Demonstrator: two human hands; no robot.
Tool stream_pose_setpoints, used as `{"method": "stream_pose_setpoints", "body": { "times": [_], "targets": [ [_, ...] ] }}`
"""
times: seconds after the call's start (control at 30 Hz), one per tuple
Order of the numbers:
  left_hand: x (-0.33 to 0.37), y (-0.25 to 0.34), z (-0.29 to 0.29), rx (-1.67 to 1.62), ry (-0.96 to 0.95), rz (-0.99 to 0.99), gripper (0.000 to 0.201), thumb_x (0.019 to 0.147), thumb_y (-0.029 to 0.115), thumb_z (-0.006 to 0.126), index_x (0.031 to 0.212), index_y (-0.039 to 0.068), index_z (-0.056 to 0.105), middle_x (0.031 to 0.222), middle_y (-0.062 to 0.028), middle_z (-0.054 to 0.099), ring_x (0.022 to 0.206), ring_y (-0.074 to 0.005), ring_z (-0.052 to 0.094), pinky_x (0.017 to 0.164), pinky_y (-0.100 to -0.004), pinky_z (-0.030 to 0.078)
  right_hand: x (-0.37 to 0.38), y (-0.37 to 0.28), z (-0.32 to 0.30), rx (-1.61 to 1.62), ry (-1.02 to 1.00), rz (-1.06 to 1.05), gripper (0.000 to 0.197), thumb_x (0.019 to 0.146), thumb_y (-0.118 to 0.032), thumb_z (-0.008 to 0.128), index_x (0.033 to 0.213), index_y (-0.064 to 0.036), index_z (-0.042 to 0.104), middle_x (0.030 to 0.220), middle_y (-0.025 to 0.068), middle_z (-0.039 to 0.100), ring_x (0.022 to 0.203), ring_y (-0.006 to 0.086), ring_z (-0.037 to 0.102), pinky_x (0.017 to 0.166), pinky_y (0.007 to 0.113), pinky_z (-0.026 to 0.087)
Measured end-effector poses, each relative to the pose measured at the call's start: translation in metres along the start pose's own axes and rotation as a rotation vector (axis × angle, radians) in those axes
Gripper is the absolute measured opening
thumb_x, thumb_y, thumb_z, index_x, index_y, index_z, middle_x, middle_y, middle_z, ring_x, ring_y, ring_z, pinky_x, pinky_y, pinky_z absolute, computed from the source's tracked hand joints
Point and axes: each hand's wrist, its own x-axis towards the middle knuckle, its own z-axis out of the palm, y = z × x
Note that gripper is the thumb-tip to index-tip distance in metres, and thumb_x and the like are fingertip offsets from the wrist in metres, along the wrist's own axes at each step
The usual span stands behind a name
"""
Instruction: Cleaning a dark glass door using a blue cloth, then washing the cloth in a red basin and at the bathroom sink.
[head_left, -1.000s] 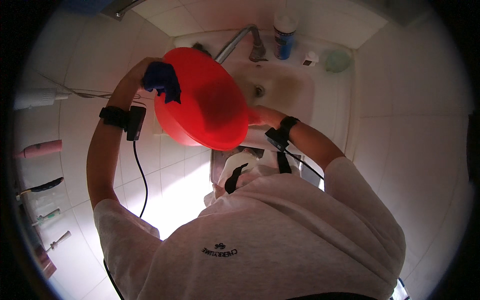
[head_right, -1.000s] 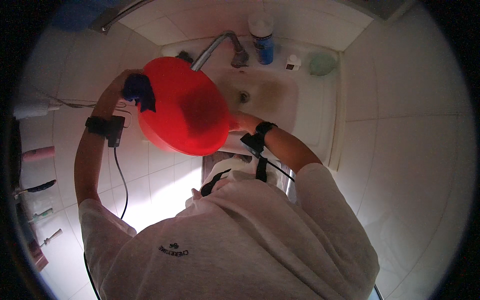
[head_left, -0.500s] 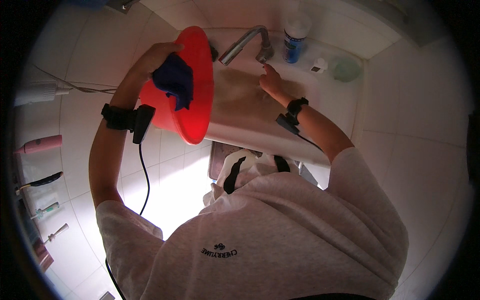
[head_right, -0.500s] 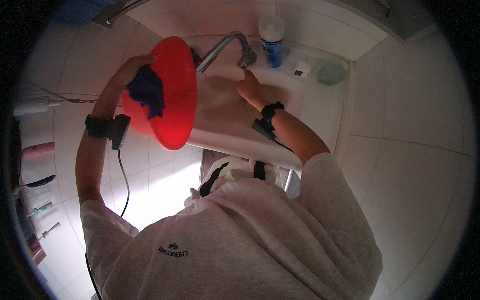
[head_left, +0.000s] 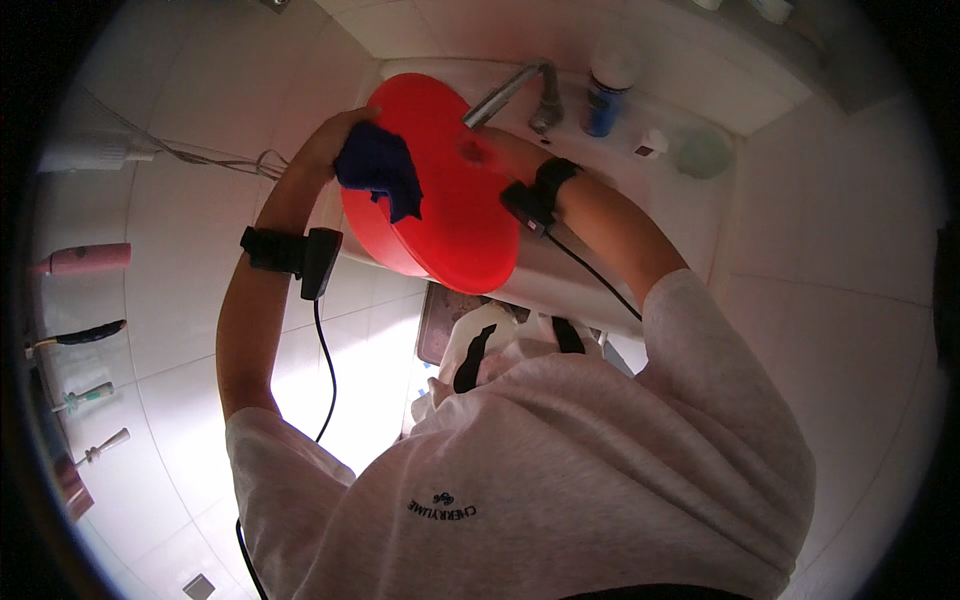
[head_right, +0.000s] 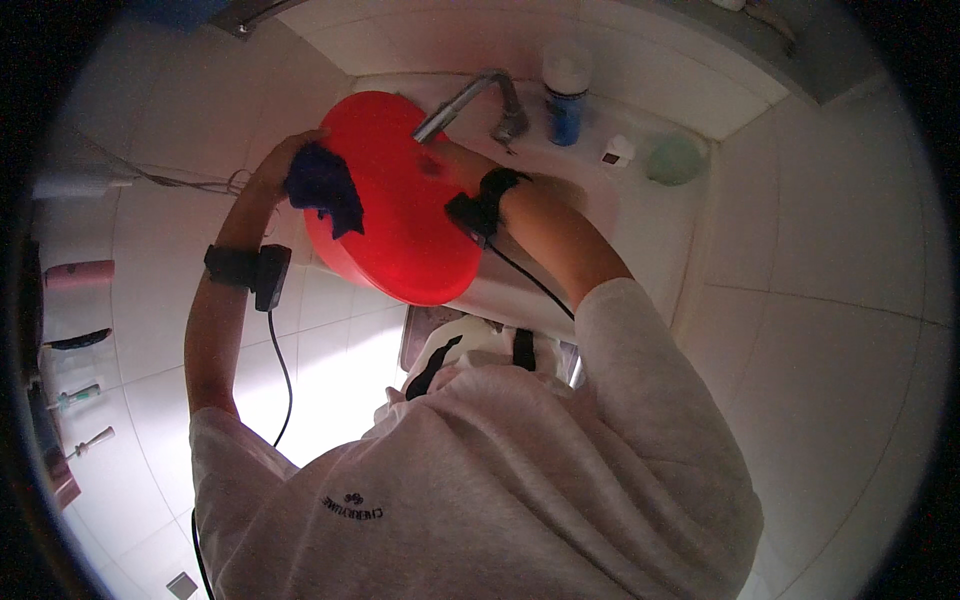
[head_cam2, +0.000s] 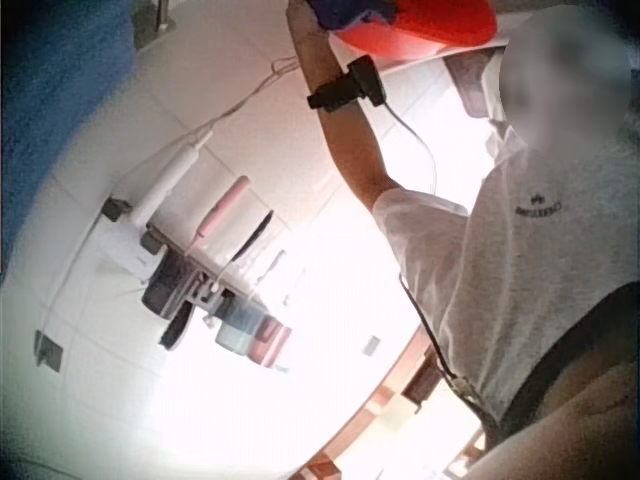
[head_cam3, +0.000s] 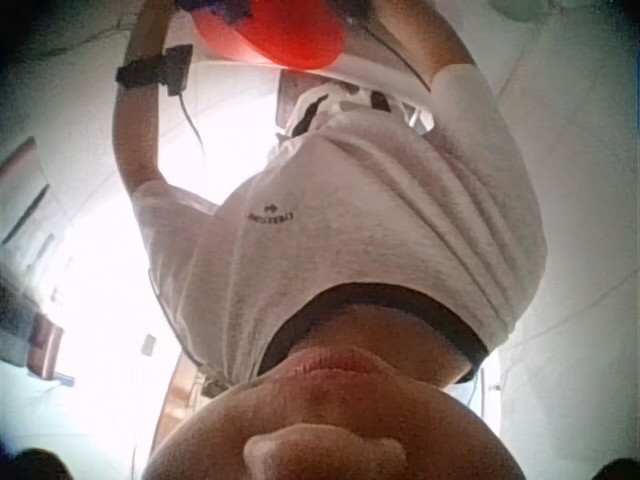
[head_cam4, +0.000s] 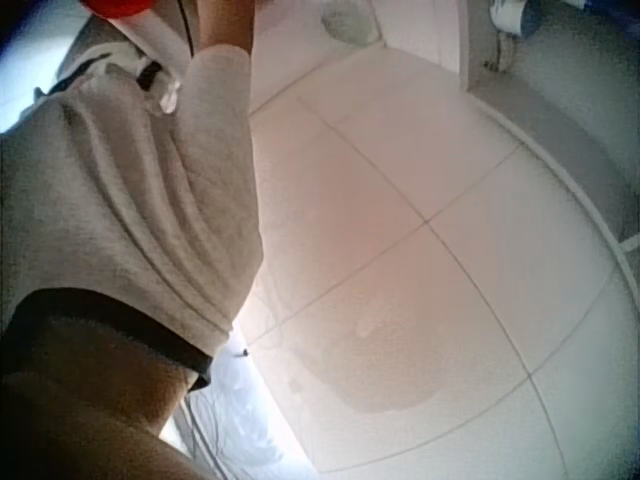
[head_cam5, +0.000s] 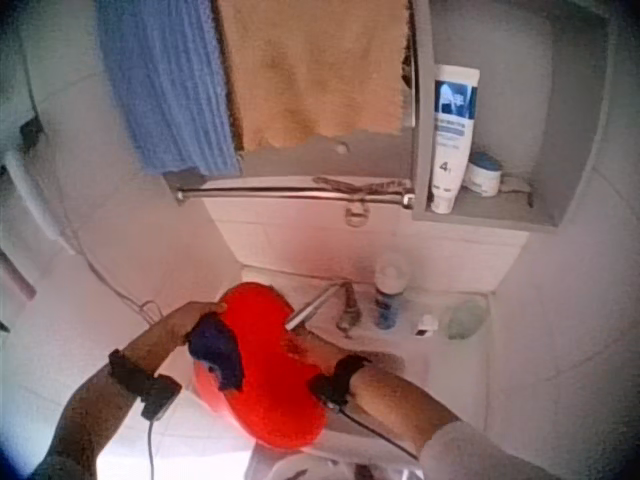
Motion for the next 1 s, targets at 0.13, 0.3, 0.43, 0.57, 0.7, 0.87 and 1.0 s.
{"method": "stream_pose_setpoints", "body": {
  "times": [0.13, 0.3, 0.43, 0.57, 0.7, 0.87, 1.0],
  "targets": [
    [0.000, -0.003, 0.007, -0.078, -0.019, 0.037, 0.027, 0.075, 0.027, 0.057, 0.082, 0.001, 0.054, 0.067, -0.0065, 0.057, 0.057, -0.0142, 0.057, 0.056, -0.0253, 0.048, 0.008, 0.014, -0.017, -0.219, -0.062, -0.204, 0.030, 0.083, -0.020, 0.044, 0.108, -0.0044, 0.045, 0.098, 0.0085, 0.052, 0.089, 0.0163, 0.049, 0.078, 0.028, 0.039],
    [-0.011, -0.024, -0.016, -0.185, 0.026, 0.037, 0.029, 0.074, 0.026, 0.057, 0.085, -0.001, 0.053, 0.070, -0.0077, 0.058, 0.059, -0.0157, 0.057, 0.058, -0.0257, 0.048, -0.012, -0.056, 0.025, -0.554, -0.116, -0.365, 0.034, 0.085, -0.024, 0.043, 0.113, -0.0040, 0.043, 0.109, 0.0095, 0.050, 0.096, 0.0170, 0.048, 0.082, 0.028, 0.038],
    [0.000, -0.017, 0.000, -0.179, -0.030, 0.038, 0.031, 0.074, 0.025, 0.057, 0.089, -0.002, 0.052, 0.072, -0.0087, 0.058, 0.061, -0.0166, 0.058, 0.060, -0.0260, 0.049, 0.008, -0.013, -0.006, -0.047, -0.166, -0.090, 0.026, 0.082, -0.016, 0.050, 0.105, -0.0038, 0.050, 0.099, 0.0010, 0.053, 0.090, 0.0088, 0.047, 0.079, 0.024, 0.038],
    [-0.009, -0.028, -0.008, -0.222, 0.009, 0.074, 0.031, 0.074, 0.024, 0.057, 0.090, -0.002, 0.051, 0.073, -0.0091, 0.058, 0.062, -0.0166, 0.058, 0.060, -0.0263, 0.049, -0.010, -0.031, -0.002, -0.312, -0.077, -0.055, 0.035, 0.085, -0.028, 0.043, 0.111, -0.0054, 0.048, 0.105, 0.0091, 0.054, 0.092, 0.0191, 0.051, 0.082, 0.027, 0.038],
    [-0.008, -0.048, -0.032, -0.388, -0.018, 0.048, 0.029, 0.074, 0.023, 0.056, 0.089, -0.002, 0.051, 0.071, -0.0098, 0.058, 0.061, -0.0179, 0.058, 0.058, -0.0283, 0.050, -0.067, -0.054, 0.016, -0.358, 0.026, 0.220, 0.036, 0.085, -0.025, 0.043, 0.117, -0.0094, 0.044, 0.114, 0.0042, 0.049, 0.095, 0.0193, 0.051, 0.081, 0.030, 0.040],
    [0.000, -0.061, -0.038, -0.486, -0.095, 0.019, 0.029, 0.075, 0.024, 0.054, 0.088, -0.001, 0.052, 0.068, -0.0102, 0.057, 0.059, -0.0198, 0.057, 0.057, -0.0302, 0.050, -0.092, 0.071, -0.055, -0.155, -0.158, 0.536, 0.041, 0.084, -0.022, 0.045, 0.124, -0.0124, 0.038, 0.122, 0.0026, 0.042, 0.099, 0.0193, 0.050, 0.079, 0.031, 0.041],
    [-0.012, -0.091, -0.055, -0.526, 0.021, 0.099, 0.034, 0.076, 0.027, 0.054, 0.095, -0.002, 0.050, 0.077, -0.0111, 0.057, 0.066, -0.0195, 0.057, 0.060, -0.0303, 0.050, -0.093, 0.058, -0.075, -0.114, -0.116, 0.411, 0.043, 0.083, -0.020, 0.048, 0.123, -0.0083, 0.037, 0.119, 0.0067, 0.044, 0.096, 0.0185, 0.051, 0.075, 0.029, 0.044]
  ]
}}
